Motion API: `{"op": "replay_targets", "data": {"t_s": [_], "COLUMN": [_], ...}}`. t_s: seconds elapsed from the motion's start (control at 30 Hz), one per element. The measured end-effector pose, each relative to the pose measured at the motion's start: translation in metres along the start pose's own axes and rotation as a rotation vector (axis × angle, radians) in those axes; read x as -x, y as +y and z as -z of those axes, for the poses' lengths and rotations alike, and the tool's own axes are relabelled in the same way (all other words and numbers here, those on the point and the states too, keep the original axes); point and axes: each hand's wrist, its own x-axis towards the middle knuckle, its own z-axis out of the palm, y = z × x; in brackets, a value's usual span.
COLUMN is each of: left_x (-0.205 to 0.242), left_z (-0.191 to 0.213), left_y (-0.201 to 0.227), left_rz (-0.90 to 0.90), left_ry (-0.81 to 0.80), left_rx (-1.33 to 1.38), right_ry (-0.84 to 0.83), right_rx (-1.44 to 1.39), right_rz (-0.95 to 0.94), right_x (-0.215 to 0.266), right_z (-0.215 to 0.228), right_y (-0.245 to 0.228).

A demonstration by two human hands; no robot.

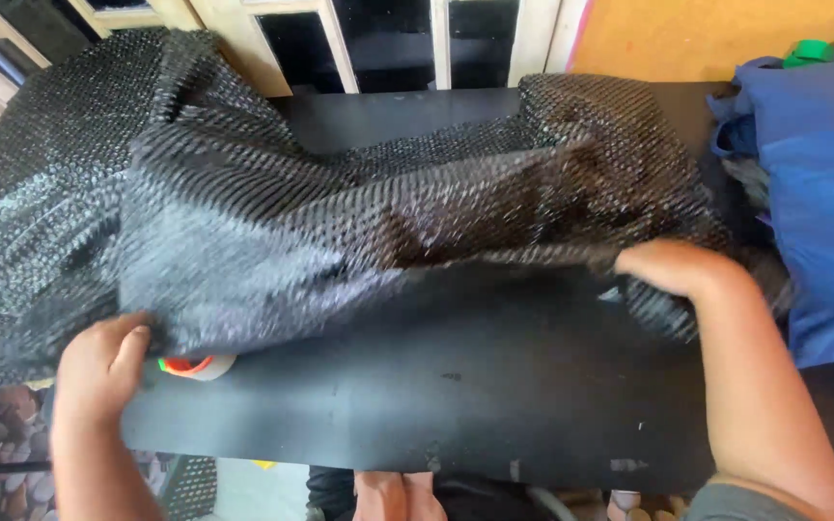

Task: Wrapping a blue pillow in black bubble wrap and sealing it with tape using a dispenser.

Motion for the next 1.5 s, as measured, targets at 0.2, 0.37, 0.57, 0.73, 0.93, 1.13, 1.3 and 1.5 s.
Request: {"op": "replay_targets", "data": {"t_s": [0.2,0.37,0.57,0.73,0.93,1.13,1.3,1.5], "left_x": [0.013,0.004,-0.040,-0.079,-0.110,-0.089,-0.037,-0.028], "left_z": [0.053,0.018,-0.023,-0.077,-0.092,-0.111,-0.105,-0.162], "left_y": [0.063,0.088,0.184,0.199,0.226,0.297,0.423,0.474], "left_rz": [0.373,-0.263,-0.494,-0.191,-0.216,-0.530,-0.916,-0.885], "left_ry": [-0.275,0.647,0.090,-0.539,-0.793,-0.265,-0.421,-0.626], "left_rx": [-0.241,-0.346,-0.278,-0.466,-0.397,-0.223,-0.031,-0.160], "right_ry": [-0.323,0.403,0.239,0.252,0.283,1.228,1.304,1.360], "right_rx": [-0.127,-0.290,0.191,-0.085,0.004,0.159,0.664,0.110], "right_rz": [0.014,0.329,-0.104,-0.244,-0.022,0.429,0.113,0.317], "right_x": [0.040,-0.012,0.002,0.014,0.039,0.053,-0.066,-0.047], "right_z": [-0.021,-0.060,-0.085,-0.082,-0.075,-0.020,-0.019,0.016], "right_y": [0.041,0.123,0.112,0.152,0.191,0.235,0.357,0.338]}}
